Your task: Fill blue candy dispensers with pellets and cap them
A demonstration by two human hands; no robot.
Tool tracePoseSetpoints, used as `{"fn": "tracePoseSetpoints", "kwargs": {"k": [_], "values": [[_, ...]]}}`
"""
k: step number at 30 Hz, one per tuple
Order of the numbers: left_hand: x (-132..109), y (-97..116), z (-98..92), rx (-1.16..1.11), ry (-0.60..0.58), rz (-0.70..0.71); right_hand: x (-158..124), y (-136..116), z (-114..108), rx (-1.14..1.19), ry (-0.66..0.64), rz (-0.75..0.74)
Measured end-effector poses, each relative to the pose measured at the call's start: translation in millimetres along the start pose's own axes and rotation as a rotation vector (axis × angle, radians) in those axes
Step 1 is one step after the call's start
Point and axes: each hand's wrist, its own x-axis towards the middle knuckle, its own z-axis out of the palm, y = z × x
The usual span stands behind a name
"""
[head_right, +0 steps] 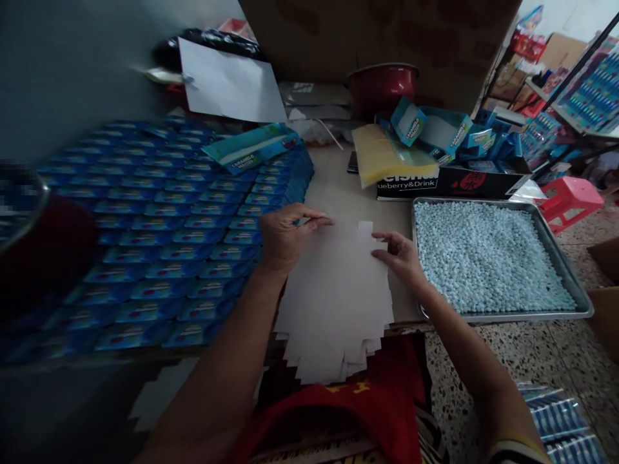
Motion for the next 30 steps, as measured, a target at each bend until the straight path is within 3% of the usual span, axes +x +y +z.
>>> {"fn": "tracePoseSetpoints", "kwargs": {"k": [5, 10, 15, 19, 24, 27, 30], "values": [[-15, 4, -9.5, 0.067, 0.057, 0.164, -32, -36, 2, -0.196, -0.104, -0.084], [-35, 1, -4.4, 0.113, 0.023, 0.174, -46, -48, 9, -0.429, -0.018, -0.186], [-62, 9, -1.2, 0.143, 0.047, 0.102, -45, -47, 13, -0.455, 0.003, -0.182], [-81, 13, -7.2, 0.084, 0.222, 0.034, -55, -50, 16, -0.473, 0.035, -0.193], [-84, 15, -20.4, -0.003, 0.275, -0.017, -70, -46, 26, -0.198, -0.018, -0.034], [-66, 14, -30.4, -0.043, 0.279, -0.171, -56, -43, 20, 0.083, -0.003, 0.113], [-53, 6, -34.5, -0.41, 0.1, -0.593, -26, -40, 2, 0.349, 0.08, 0.214]]}}
